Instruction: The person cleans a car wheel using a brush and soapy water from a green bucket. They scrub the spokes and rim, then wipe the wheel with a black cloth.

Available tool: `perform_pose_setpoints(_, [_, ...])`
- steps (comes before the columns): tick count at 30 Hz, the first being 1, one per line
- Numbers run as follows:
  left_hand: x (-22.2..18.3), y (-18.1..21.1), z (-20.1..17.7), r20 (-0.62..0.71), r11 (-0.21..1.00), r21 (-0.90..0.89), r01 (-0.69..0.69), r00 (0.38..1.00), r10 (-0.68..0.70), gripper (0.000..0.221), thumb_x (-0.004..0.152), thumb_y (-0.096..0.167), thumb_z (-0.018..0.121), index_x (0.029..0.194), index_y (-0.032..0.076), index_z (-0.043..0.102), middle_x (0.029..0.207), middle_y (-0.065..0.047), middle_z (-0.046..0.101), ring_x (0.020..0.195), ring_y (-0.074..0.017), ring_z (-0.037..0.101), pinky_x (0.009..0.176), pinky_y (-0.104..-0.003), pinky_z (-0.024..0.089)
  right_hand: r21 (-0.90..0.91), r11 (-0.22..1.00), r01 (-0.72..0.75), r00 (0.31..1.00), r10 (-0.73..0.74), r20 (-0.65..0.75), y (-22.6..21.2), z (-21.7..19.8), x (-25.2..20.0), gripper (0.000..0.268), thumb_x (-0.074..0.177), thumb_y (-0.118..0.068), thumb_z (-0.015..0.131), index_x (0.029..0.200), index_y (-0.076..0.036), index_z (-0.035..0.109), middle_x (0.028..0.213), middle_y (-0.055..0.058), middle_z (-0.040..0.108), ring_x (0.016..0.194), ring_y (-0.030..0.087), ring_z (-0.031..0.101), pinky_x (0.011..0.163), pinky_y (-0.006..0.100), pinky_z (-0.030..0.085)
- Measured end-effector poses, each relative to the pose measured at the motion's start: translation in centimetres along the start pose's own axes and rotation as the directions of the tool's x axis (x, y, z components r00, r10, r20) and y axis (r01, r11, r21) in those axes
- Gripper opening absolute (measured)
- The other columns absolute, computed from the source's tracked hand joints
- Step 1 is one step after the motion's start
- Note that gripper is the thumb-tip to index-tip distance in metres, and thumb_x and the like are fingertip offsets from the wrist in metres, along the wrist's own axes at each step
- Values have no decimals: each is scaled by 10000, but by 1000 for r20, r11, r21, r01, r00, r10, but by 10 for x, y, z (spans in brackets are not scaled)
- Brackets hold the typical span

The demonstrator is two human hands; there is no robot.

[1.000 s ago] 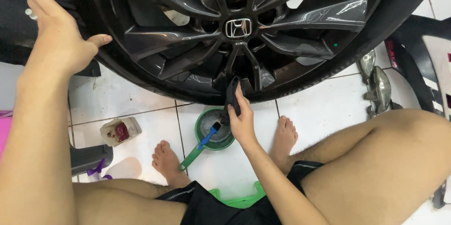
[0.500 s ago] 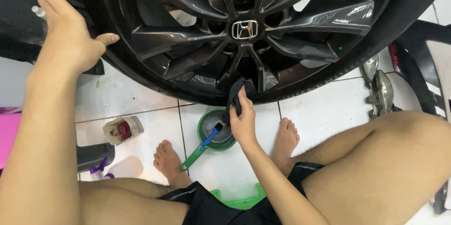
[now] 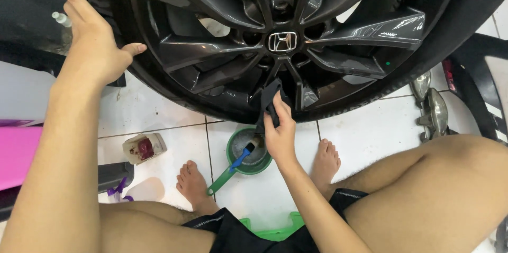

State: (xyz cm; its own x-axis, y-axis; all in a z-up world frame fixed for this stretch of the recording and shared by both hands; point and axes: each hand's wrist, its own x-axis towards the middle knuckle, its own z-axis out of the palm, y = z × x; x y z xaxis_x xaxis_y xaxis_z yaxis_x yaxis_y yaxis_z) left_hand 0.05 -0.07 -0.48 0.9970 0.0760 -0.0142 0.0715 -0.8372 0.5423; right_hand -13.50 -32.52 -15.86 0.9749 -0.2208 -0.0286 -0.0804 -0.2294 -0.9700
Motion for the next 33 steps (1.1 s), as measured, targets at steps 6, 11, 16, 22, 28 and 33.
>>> perform_pose_setpoints(6, [-3, 13, -5, 16, 999, -1, 42, 999, -42, 1380, 997, 103, 900, 1471, 281, -384, 1737, -297, 120, 1640, -467, 190, 1249, -518, 272, -171, 917, 360, 933, -354, 67, -10, 2, 3, 625, 1012, 44, 506, 1600, -100, 350, 1684, 107, 337, 1376, 297, 496, 1208, 389, 405])
perform_pose_setpoints(11, [-5, 9, -3, 23, 999, 8, 39, 999, -39, 1361, 1002, 100, 888, 1478, 261, -377, 1723, -311, 135, 1628, -480, 217, 1231, -528, 304, -340, 842, 418, 905, -418, 77, -18, -3, 23, 728, 961, 145, 414, 1639, -70, 258, 1712, 84, 293, 1332, 325, 466, 1149, 406, 447])
perform_pose_setpoints(16, [-5, 7, -1, -3, 1000, 28, -9, 1000, 9, 1393, 1000, 110, 904, 1480, 284, -392, 1692, -277, 205, 1584, -469, 306, 1223, -501, 340, -418, 837, 353, 932, -353, 80, -12, -7, 19, 472, 940, 157, 372, 1366, -15, 480, 1546, 123, 457, 1172, 336, 453, 1037, 422, 432])
perform_pose_setpoints(22, [-7, 11, -3, -5, 1000, -3, -6, 1000, 6, 1379, 994, 62, 880, 1481, 307, -386, 1714, -336, 152, 1631, -484, 196, 1242, -503, 307, -324, 850, 416, 907, -414, 77, -19, -9, 18, 701, 979, 141, 413, 1622, -125, 326, 1674, 86, 387, 1294, 301, 496, 1017, 361, 483])
perform_pose_setpoints(28, [-8, 24, -7, 2, 998, -1, 65, 998, -65, 1396, 962, 62, 875, 1459, 350, -396, 1726, -326, 139, 1587, -450, 314, 1169, -476, 382, -350, 795, 496, 866, -480, 138, -7, 0, 13, 681, 995, 165, 404, 1614, -110, 339, 1660, 111, 407, 1337, 318, 486, 1167, 410, 403])
perform_pose_setpoints(33, [-4, 24, -7, 9, 997, -23, 70, 998, -70, 1402, 936, 36, 869, 1462, 339, -395, 1673, -302, 204, 1552, -432, 349, 1206, -489, 335, -377, 745, 550, 798, -602, -24, -42, -3, 15, 627, 999, 213, 419, 1561, -66, 427, 1585, 167, 504, 1218, 311, 526, 1073, 381, 483])
